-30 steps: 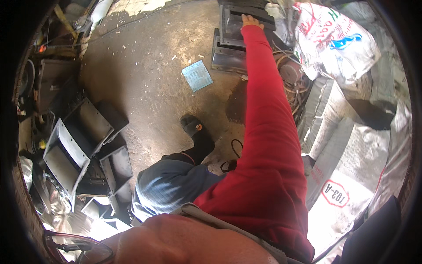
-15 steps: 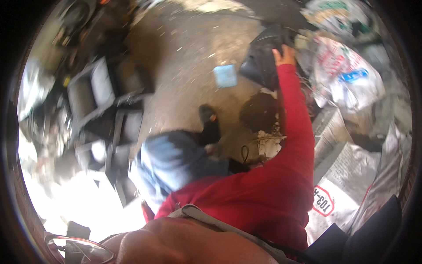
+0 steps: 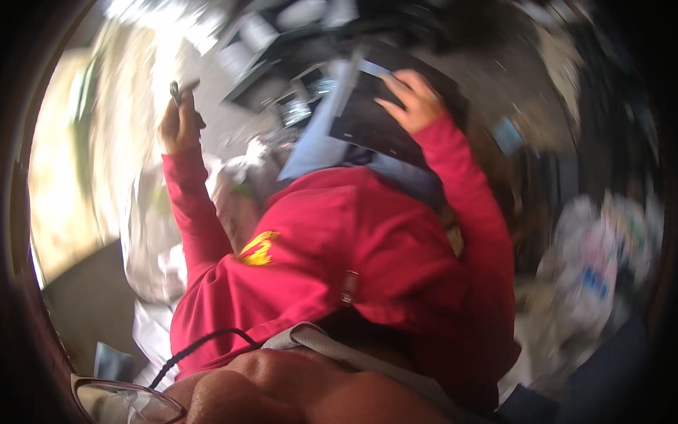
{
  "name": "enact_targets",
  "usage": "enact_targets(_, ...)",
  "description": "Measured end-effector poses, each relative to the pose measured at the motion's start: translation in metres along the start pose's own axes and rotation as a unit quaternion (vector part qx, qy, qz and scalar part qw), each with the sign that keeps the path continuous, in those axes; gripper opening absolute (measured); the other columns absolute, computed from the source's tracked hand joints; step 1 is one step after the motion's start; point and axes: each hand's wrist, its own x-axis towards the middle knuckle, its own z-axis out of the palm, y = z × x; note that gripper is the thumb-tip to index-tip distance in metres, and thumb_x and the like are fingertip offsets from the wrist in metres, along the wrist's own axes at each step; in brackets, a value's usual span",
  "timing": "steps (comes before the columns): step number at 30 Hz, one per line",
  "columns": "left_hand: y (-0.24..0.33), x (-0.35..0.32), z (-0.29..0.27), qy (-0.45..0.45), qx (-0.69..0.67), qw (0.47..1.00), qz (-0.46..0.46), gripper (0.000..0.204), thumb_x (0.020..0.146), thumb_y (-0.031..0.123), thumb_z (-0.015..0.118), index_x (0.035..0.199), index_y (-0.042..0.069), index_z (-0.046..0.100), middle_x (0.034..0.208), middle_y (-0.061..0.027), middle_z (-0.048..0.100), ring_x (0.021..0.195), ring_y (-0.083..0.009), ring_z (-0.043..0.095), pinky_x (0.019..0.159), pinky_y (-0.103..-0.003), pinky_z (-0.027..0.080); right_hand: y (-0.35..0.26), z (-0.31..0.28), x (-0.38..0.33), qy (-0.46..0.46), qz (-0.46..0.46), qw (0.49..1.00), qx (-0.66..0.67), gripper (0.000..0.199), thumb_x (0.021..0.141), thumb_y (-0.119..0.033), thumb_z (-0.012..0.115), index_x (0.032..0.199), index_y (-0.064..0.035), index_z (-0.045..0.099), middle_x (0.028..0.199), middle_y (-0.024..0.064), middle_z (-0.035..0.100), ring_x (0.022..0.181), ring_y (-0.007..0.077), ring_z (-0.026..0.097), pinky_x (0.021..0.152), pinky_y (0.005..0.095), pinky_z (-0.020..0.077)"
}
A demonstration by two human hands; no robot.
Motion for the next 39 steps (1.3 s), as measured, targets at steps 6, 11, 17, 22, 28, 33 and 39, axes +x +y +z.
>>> enact_targets(6, -0.041, -0.054, -0.179, 0.07, 0.286, 0.919, -0.263, 0.026, 0.094, 0.022, 0.053, 0.112, 0.01, 0.069, 0.067, -0.0052, 0.066, 0.061, -0.0126, 0.061, 0.062, -0.033, 0.048, -0.006, 0.052, -0.013, -0.099, -0.056, 0.991, -0.065, 0.048, 0.074, -0.02, 0.077, 0.12, -0.0124, 0.064, 0.101, 0.0083, 0.058, 0.093, 0.0304, 0.057, 0.082, 0.0405, 0.0485)
enact_targets(11, -0.292, -0.081, -0.184, -0.226, 0.329, 0.802, -0.444, 0.033, 0.084, 0.02, 0.062, 0.115, 0.014, 0.07, 0.083, -0.004, 0.069, 0.06, -0.0147, 0.058, 0.061, -0.033, 0.051, -0.043, 0.055, -0.013, -0.172, -0.101, 0.98, -0.002, 0.054, 0.073, -0.02, 0.078, 0.124, -0.0124, 0.062, 0.104, 0.0095, 0.058, 0.096, 0.0304, 0.057, 0.084, 0.0396, 0.0478)
enact_targets(17, -0.4, -0.164, -0.028, -0.152, 0.358, 0.771, -0.505, 0.035, 0.084, 0.03, 0.06, 0.108, 0.007, 0.069, 0.109, -0.0158, 0.069, 0.102, -0.0306, 0.065, 0.089, -0.045, 0.049, -0.045, 0.039, -0.014, -0.108, -0.025, 0.994, 0.02, 0.045, 0.076, -0.018, 0.078, 0.119, -0.0102, 0.067, 0.113, 0.0086, 0.063, 0.103, 0.0279, 0.059, 0.088, 0.0386, 0.0481)
enact_targets(22, -0.38, -0.159, -0.041, -0.147, 0.341, 0.758, -0.536, 0.033, 0.084, 0.027, 0.059, 0.109, 0.007, 0.069, 0.112, -0.0174, 0.067, 0.107, -0.0329, 0.063, 0.091, -0.045, 0.049, -0.036, 0.025, -0.017, -0.083, 0.036, 0.996, 0.006, 0.035, 0.081, -0.015, 0.075, 0.114, -0.0093, 0.07, 0.111, 0.009, 0.065, 0.103, 0.0274, 0.061, 0.088, 0.0384, 0.0489)
enact_targets(28, -0.398, -0.176, -0.111, 0.082, 0.427, 0.778, -0.453, 0.028, 0.086, 0.025, 0.057, 0.106, 0.01, 0.07, 0.115, -0.0198, 0.065, 0.108, -0.0361, 0.063, 0.089, -0.045, 0.052, -0.015, 0.003, -0.01, -0.055, 0.028, 0.997, -0.057, 0.029, 0.081, -0.014, 0.075, 0.11, -0.0085, 0.071, 0.108, 0.0076, 0.067, 0.1, 0.0261, 0.062, 0.087, 0.0379, 0.0489)
enact_targets(33, -0.45, -0.211, -0.128, -0.103, 0.476, 0.781, -0.392, 0.027, 0.084, 0.03, 0.063, 0.1, 0.01, 0.07, 0.109, -0.0191, 0.067, 0.103, -0.0374, 0.064, 0.087, -0.048, 0.052, -0.001, -0.006, -0.016, -0.047, 0.036, 0.995, -0.079, 0.03, 0.08, -0.01, 0.074, 0.11, -0.0084, 0.071, 0.107, 0.0093, 0.067, 0.099, 0.0275, 0.062, 0.088, 0.0372, 0.0477)
enact_targets(39, -0.443, -0.213, -0.205, -0.289, 0.45, 0.704, -0.467, 0.046, 0.068, 0.042, 0.077, 0.098, 0.007, 0.074, 0.098, -0.0169, 0.071, 0.096, -0.0309, 0.068, 0.086, -0.041, 0.053, 0.006, -0.002, -0.003, -0.023, 0.045, 0.997, -0.055, 0.031, 0.079, -0.017, 0.074, 0.11, -0.0113, 0.071, 0.106, 0.0067, 0.067, 0.1, 0.0277, 0.06, 0.088, 0.037, 0.0472)
